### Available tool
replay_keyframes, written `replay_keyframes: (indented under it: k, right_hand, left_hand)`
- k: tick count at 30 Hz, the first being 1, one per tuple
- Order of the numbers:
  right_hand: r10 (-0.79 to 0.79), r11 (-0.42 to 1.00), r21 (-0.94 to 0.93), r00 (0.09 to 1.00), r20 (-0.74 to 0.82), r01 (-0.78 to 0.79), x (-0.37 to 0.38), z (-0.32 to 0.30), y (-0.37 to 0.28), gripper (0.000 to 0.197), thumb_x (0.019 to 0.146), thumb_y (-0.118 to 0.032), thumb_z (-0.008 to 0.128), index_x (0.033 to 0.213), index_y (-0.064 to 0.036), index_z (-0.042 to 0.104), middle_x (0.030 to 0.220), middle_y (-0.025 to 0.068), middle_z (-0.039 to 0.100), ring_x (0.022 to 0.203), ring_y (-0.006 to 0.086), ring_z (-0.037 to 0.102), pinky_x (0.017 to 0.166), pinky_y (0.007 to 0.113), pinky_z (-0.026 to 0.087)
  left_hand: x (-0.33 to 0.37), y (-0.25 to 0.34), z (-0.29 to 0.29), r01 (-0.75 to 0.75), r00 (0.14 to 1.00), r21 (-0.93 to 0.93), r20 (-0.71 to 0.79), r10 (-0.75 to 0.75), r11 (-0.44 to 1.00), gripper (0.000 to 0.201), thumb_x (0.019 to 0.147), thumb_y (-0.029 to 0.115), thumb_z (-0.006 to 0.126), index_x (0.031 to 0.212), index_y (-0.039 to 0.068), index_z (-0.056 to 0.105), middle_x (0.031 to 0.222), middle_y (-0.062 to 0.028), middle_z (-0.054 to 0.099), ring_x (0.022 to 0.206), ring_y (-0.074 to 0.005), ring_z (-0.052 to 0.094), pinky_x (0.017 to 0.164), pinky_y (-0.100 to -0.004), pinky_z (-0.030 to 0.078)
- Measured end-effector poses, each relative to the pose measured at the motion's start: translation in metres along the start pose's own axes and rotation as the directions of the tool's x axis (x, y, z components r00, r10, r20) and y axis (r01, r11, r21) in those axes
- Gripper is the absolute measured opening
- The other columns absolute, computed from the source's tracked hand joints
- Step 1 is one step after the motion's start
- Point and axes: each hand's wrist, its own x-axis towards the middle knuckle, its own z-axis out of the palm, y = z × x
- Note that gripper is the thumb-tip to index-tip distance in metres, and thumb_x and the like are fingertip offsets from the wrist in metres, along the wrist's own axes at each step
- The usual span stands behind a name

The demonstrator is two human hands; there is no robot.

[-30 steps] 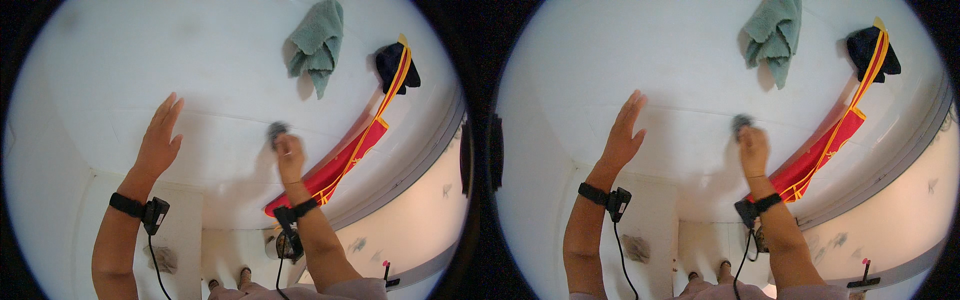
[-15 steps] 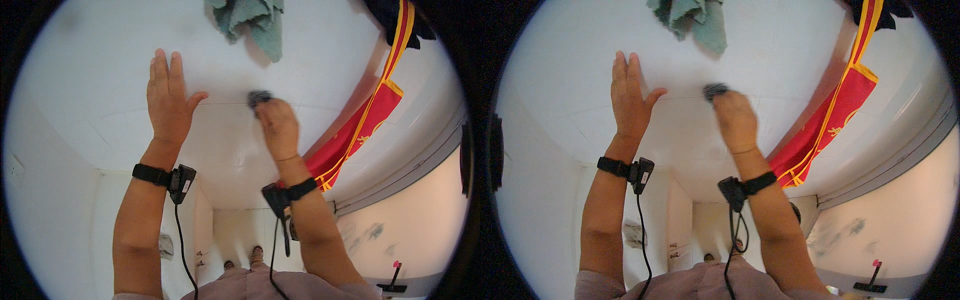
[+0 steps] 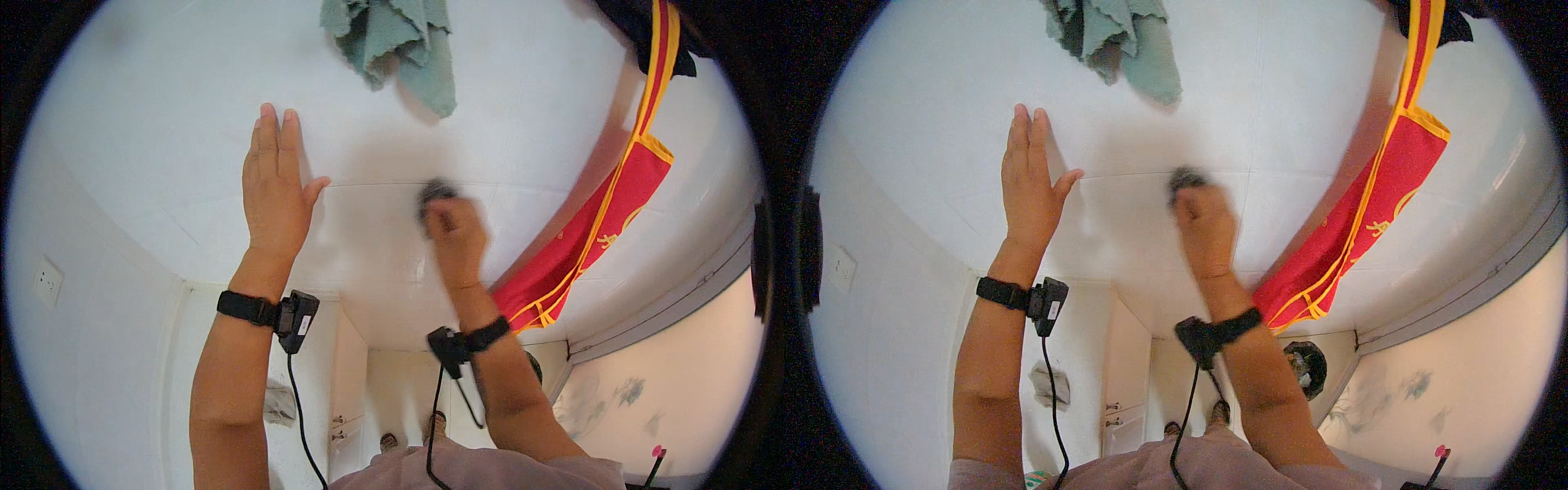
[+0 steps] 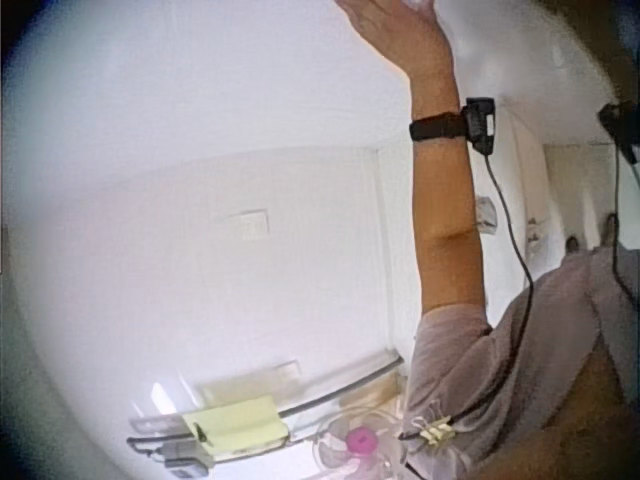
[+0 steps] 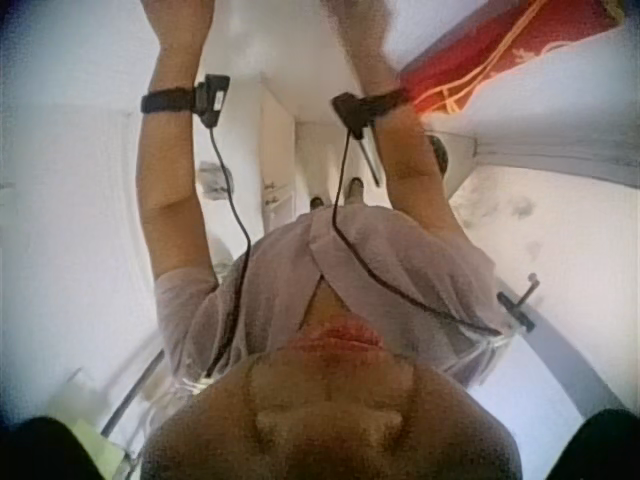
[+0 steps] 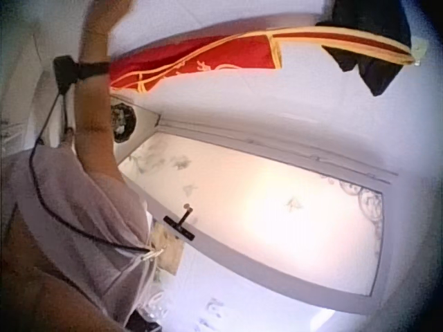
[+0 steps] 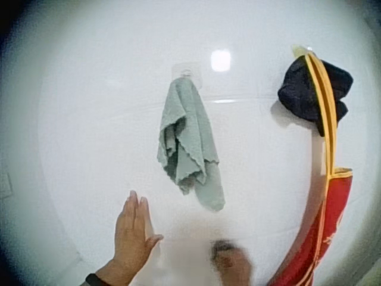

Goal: The person sprays liquid onto the bathroom tiled wall and then scrubs the tiles vigorously using a steel wool cleaning ball, moving around hanging clothes and near a trash can.

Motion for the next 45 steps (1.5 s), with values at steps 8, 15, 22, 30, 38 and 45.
replay_keyframes:
  k: [8, 15, 22, 30, 38, 45]
  right_hand:
    - [-0.128, 0.992, 0.013, 0.985, 0.115, 0.127, 0.007, 0.013, -0.022, 0.010, 0.071, -0.004, 0.066, 0.080, -0.0065, 0.063, 0.083, 0.0114, 0.061, 0.080, 0.0304, 0.059, 0.070, 0.038, 0.049]
    - [-0.131, 0.991, -0.062, 0.939, -0.317, 0.117, 0.086, -0.050, -0.031, 0.011, 0.077, -0.009, 0.064, 0.088, -0.0080, 0.062, 0.084, 0.0113, 0.060, 0.080, 0.0281, 0.059, 0.069, 0.039, 0.048]
    - [-0.274, 0.949, -0.051, 0.896, 0.350, 0.310, -0.001, 0.025, -0.010, 0.007, 0.082, -0.014, 0.058, 0.083, -0.0072, 0.058, 0.082, 0.0110, 0.055, 0.083, 0.0282, 0.060, 0.068, 0.039, 0.052]
    - [-0.078, 0.996, 0.019, 0.978, -0.193, 0.084, 0.086, -0.012, -0.036, 0.008, 0.081, -0.011, 0.060, 0.088, -0.0066, 0.061, 0.087, 0.0118, 0.061, 0.078, 0.0260, 0.059, 0.067, 0.037, 0.049]
    - [-0.259, 0.948, -0.191, 0.966, 0.001, 0.255, 0.083, -0.016, -0.052, 0.008, 0.081, -0.009, 0.055, 0.086, -0.0041, 0.056, 0.086, 0.0120, 0.055, 0.085, 0.0295, 0.056, 0.073, 0.040, 0.049]
    - [-0.241, 0.970, 0.004, 0.967, -0.086, 0.242, 0.122, -0.040, -0.061, 0.014, 0.089, -0.015, 0.054, 0.084, -0.0032, 0.059, 0.083, 0.0132, 0.058, 0.080, 0.0299, 0.054, 0.069, 0.040, 0.045]
  left_hand:
    - [0.005, 0.006, 0.009, 0.032, 0.999, 0.003, 0.007, -0.032, 0.999, 0.098, 0.064, 0.008, 0.080, 0.143, 0.007, 0.023, 0.150, -0.0181, 0.018, 0.134, -0.0350, 0.028, 0.106, -0.0411, 0.031]
    - [0.004, 0.005, 0.000, 0.019, 0.999, -0.011, 0.037, -0.019, 1.000, 0.096, 0.064, 0.003, 0.078, 0.143, 0.005, 0.023, 0.149, -0.0188, 0.018, 0.135, -0.0350, 0.027, 0.106, -0.0405, 0.031]
    - [0.003, 0.002, 0.001, 0.056, 0.998, 0.000, 0.024, -0.056, 0.998, 0.094, 0.065, -0.001, 0.076, 0.142, 0.004, 0.023, 0.149, -0.0191, 0.018, 0.135, -0.0350, 0.027, 0.107, -0.0406, 0.029]
    - [0.012, 0.010, 0.003, 0.045, 0.996, -0.027, 0.077, -0.043, 0.999, 0.089, 0.068, -0.004, 0.071, 0.142, 0.001, 0.022, 0.149, -0.0219, 0.018, 0.135, -0.0362, 0.025, 0.109, -0.0394, 0.028]
    - [0.010, -0.002, -0.010, 0.045, 0.994, 0.022, 0.100, -0.047, 0.999, 0.089, 0.068, -0.006, 0.069, 0.142, 0.000, 0.021, 0.149, -0.0238, 0.015, 0.135, -0.0386, 0.025, 0.109, -0.0404, 0.028]
    - [0.019, 0.013, -0.010, 0.071, 0.997, -0.043, 0.028, -0.070, 0.997, 0.085, 0.069, -0.005, 0.067, 0.141, -0.003, 0.021, 0.148, -0.0251, 0.016, 0.135, -0.0380, 0.025, 0.110, -0.0401, 0.026]
